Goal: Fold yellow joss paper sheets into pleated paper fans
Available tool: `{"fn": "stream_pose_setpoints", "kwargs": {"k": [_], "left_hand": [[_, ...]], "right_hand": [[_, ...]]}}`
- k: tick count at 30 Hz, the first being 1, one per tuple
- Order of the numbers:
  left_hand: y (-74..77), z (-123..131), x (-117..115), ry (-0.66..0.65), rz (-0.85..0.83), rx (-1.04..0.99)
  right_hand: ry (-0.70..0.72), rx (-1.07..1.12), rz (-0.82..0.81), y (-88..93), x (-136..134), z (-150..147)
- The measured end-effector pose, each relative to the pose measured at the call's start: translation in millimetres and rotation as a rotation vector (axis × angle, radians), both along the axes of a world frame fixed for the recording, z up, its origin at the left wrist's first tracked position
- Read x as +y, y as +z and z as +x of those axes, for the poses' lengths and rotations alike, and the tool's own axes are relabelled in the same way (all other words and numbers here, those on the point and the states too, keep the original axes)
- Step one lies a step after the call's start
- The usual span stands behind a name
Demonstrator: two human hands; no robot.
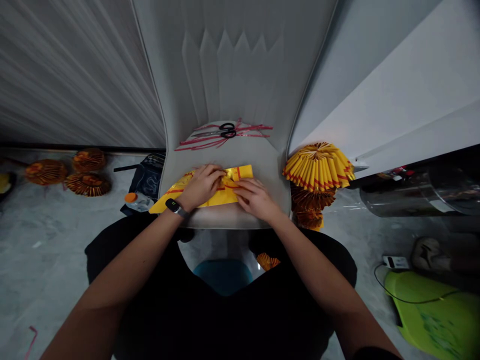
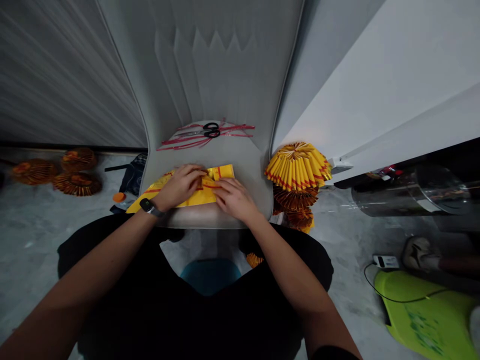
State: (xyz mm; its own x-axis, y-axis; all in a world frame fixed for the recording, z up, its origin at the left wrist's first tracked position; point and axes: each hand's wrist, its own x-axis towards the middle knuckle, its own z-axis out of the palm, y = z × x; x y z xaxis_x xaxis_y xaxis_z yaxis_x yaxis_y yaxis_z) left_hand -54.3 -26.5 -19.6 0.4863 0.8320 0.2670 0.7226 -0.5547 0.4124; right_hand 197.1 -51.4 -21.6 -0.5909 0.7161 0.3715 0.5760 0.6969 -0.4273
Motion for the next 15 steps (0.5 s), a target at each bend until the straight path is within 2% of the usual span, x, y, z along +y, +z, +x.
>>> {"fn": "stream_pose_setpoints", "kwargs": {"k": [4,9,15], "left_hand": [[-4.3,-4,-2,-0.095,-0.017,-0.001],[-1.7,-7,-7,-0.142,-0.046,0.110],[0.2,-7,-12,-0.076,-0.077,0.265]], "right_hand": [[0.064,-0.081,-0.081,-10.6,-8,-1],[0.078,-0.082,-0.155,-17.5,-9,3],[0.045,-0.071,-0.189,-13.1,-10,3]]}}
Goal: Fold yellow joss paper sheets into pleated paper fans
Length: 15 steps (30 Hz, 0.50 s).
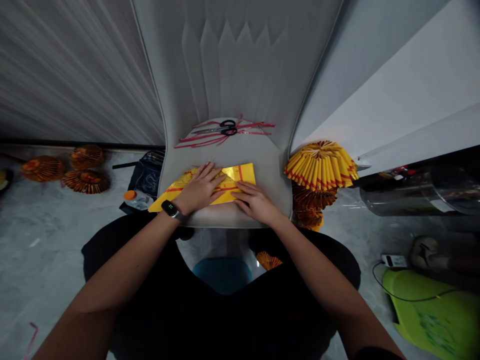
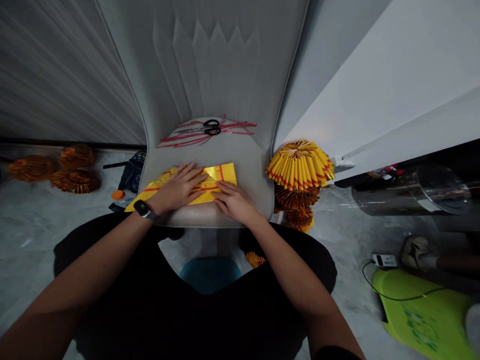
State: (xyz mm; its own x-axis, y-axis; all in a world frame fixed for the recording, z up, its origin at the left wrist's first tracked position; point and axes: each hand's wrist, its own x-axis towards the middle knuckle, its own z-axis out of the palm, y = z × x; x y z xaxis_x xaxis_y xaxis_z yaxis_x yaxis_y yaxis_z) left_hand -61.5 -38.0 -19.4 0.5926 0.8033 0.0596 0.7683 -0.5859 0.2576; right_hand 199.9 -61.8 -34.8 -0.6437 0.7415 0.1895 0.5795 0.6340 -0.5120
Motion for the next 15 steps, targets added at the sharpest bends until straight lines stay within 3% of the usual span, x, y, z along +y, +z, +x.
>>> {"fn": "stream_pose_setpoints", "kwargs": {"k": [15], "left_hand": [[4.2,3.9,-6.9,0.070,0.012,0.088]], "right_hand": [[0.004,-0.132,0.016,1.6,-3.1,-0.9]]}}
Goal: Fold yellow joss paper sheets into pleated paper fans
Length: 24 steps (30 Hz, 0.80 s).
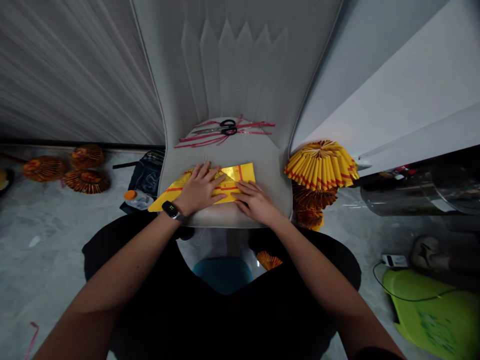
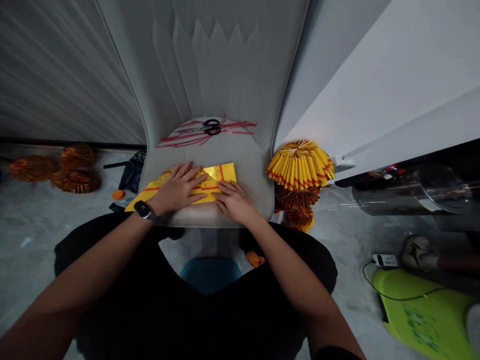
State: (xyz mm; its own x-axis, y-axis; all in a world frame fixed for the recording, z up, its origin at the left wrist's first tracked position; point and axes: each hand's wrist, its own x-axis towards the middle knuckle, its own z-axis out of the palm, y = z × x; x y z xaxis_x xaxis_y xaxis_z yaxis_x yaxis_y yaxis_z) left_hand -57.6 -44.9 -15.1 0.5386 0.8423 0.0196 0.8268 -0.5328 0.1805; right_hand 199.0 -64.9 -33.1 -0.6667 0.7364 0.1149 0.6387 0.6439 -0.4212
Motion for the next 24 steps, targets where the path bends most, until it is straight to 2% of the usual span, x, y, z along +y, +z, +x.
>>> {"fn": "stream_pose_setpoints", "kwargs": {"k": [5,13,19,24], "left_hand": [[2.0,1,-2,0.065,-0.001,0.028],[1.1,1,-1,0.067,-0.023,0.092],[0.9,1,0,0.077,-0.033,0.087],[1.7,1,0,0.080,-0.050,0.065]], "right_hand": [[-0.015,-0.128,-0.078,21.6,-1,3],[-0.057,-0.339,-0.198,59.6,-8,9],[-0.128,-0.423,-0.242,71.4,-27,17],[-0.189,-0.458,-0.298,83.6,-18,29]]}}
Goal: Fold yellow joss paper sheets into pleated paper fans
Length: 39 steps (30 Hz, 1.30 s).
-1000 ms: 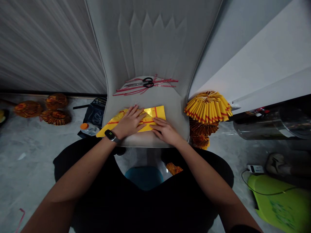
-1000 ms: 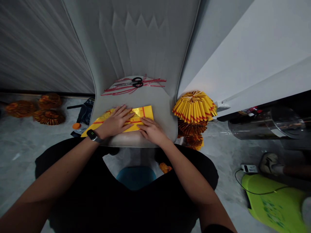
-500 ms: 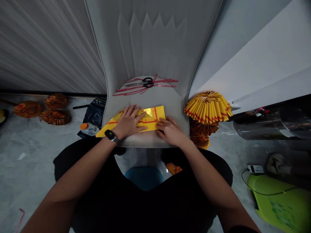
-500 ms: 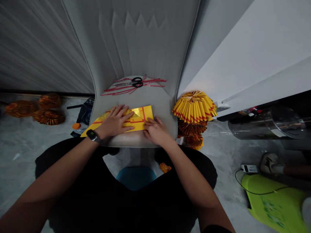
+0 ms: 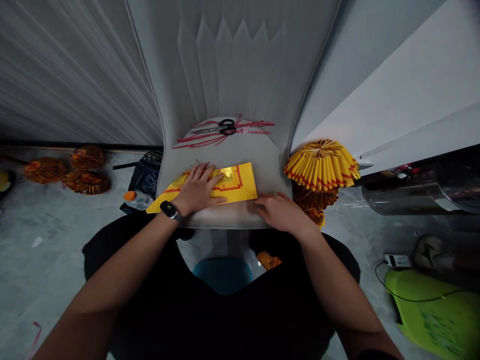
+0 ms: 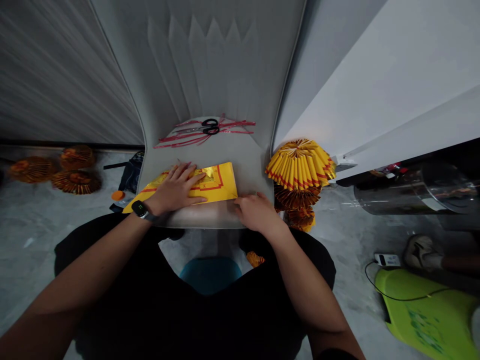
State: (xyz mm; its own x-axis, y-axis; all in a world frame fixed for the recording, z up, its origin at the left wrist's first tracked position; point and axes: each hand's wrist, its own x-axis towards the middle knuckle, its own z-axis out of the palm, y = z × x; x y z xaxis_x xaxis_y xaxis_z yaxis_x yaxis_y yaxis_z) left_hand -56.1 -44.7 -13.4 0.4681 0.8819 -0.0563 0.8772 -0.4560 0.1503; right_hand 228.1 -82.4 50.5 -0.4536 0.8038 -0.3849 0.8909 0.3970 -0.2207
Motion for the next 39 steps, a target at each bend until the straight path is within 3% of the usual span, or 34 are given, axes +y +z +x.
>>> {"fn": "stream_pose_setpoints", "kwargs": {"k": [6,15,20,26,32,35,39], "left_hand": [[-0.6,0,-1,0.020,0.011,0.008],[2.5,3,1,0.089,0.025,0.036],[1.3,-1,6,0.065,-0.067,0.037],[8.0,-1,6,0.058,-0.084,0.061],[20.4,5,-1,-0.077,-0.013,0.091],[17.1,4,-2,-0.037,-0.016,0.107],[9.5,-1,1,0.051,-0.039,0.117]], "right_hand": [[-0.188,0.073,0.200,11.6,20,1],[-0.084,0.044,0.075,-28.1,24,-48],[-0.056,0.023,0.078,-39.0,31,-58],[-0.097,0.066,0.078,-36.0,32,-63],[-0.258,0.058,0.068,-24.2,29,-66],[-0.373,-0.010,-0.030,-21.0,31,-66],[-0.384,-0.036,-0.114,-22.6,39,-61]]}}
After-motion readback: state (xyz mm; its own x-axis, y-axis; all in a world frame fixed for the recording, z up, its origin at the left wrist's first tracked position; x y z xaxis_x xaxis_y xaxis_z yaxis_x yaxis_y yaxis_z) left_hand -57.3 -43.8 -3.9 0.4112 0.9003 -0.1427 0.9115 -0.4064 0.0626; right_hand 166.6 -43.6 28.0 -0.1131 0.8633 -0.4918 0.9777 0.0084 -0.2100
